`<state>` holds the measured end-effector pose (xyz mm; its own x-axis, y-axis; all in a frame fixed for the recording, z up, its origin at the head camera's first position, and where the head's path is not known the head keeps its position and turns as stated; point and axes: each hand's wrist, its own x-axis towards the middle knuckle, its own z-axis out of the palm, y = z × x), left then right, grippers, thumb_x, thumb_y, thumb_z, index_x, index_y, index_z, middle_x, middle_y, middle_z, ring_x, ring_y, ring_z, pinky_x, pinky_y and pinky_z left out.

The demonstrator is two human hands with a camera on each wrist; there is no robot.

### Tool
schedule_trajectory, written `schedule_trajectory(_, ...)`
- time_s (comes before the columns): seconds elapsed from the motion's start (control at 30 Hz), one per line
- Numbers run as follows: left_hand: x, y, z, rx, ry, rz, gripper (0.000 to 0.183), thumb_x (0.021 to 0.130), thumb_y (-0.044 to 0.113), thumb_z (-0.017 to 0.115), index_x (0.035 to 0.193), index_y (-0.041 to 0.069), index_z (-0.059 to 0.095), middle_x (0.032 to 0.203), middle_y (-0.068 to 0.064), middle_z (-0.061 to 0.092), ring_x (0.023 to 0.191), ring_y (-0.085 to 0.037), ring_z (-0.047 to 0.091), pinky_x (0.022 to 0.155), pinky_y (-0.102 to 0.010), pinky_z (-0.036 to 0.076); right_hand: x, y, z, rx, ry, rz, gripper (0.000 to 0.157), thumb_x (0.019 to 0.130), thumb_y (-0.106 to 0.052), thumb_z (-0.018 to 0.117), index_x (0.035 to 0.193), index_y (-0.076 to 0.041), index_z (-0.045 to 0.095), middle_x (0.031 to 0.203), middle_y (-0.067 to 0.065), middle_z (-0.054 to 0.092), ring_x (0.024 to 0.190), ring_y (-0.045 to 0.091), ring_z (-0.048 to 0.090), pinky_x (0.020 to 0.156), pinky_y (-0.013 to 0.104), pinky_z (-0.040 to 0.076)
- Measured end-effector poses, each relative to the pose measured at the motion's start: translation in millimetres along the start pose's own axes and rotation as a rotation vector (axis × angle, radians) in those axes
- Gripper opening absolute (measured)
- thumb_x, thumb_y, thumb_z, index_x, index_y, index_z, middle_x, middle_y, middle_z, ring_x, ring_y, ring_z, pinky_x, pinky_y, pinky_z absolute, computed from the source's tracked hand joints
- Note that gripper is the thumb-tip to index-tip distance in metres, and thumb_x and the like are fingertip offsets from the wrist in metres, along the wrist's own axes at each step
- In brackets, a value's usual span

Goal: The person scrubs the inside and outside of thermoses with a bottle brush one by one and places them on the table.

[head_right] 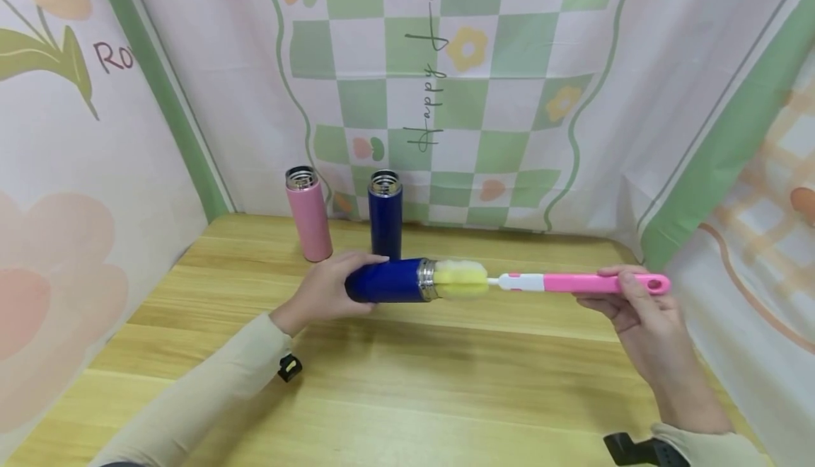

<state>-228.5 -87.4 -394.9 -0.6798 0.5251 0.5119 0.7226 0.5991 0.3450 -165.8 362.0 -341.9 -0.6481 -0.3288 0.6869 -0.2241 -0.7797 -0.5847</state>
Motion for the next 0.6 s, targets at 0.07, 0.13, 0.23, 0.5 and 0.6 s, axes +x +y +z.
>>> schedule_trajectory(0.07, 0.0, 1.1, 0.6, 0.006, 0.001, 0.015, 0.072, 0.071, 0.037, 0.088, 0.137, 0.029, 0.060, 0.127, -0.001, 0.066, 0.112, -0.017, 0.062, 0.092, -0.037, 0.052, 2, 2, 1.8, 0.001, -0.007, 0.002, 0.045, 0.105, 0.008, 0.010, 0.123, 0.029, 0.046, 0.121, 0.040, 0.057, 0.116, 0.046, 0.060, 0.098, 0.050, 0.047)
schedule_trajectory(0.13, -0.2, 1.7, 0.9, 0.017, -0.008, 0.022, 0.072, 0.071, 0.038, 0.088, 0.137, 0.029, 0.060, 0.127, 0.000, 0.066, 0.112, -0.016, 0.063, 0.092, -0.037, 0.052, 2, 5, 2.1, -0.003, -0.001, 0.001, 0.045, 0.105, 0.009, 0.010, 0.122, 0.029, 0.046, 0.120, 0.040, 0.057, 0.115, 0.046, 0.060, 0.096, 0.050, 0.048)
schedule_trajectory(0.23, 0.3, 2.6, 0.6, 0.030, -0.020, 0.017, 0.072, 0.071, 0.039, 0.087, 0.137, 0.030, 0.060, 0.127, 0.001, 0.065, 0.113, -0.015, 0.062, 0.093, -0.035, 0.051, 3, 8, 1.1, -0.017, 0.020, -0.006, 0.044, 0.104, 0.010, 0.011, 0.121, 0.029, 0.047, 0.118, 0.040, 0.059, 0.112, 0.046, 0.062, 0.095, 0.050, 0.049)
schedule_trajectory(0.5, 3.6, 3.2, 1.4, 0.026, -0.014, 0.025, 0.071, 0.071, 0.041, 0.087, 0.137, 0.031, 0.060, 0.126, 0.003, 0.066, 0.111, -0.013, 0.062, 0.092, -0.035, 0.052, 7, 21, -1.0, -0.095, 0.068, 0.022, 0.042, 0.104, 0.011, 0.015, 0.122, 0.026, 0.050, 0.117, 0.034, 0.060, 0.111, 0.042, 0.063, 0.094, 0.046, 0.050)
schedule_trajectory(0.6, 3.6, 2.6, 1.0, 0.011, -0.018, 0.004, 0.072, 0.071, 0.039, 0.088, 0.136, 0.030, 0.060, 0.127, 0.002, 0.066, 0.112, -0.014, 0.063, 0.093, -0.036, 0.052, 9, 25, -0.5, -0.131, 0.095, 0.024, 0.040, 0.104, 0.011, 0.017, 0.121, 0.025, 0.051, 0.116, 0.032, 0.062, 0.110, 0.040, 0.064, 0.093, 0.045, 0.051)
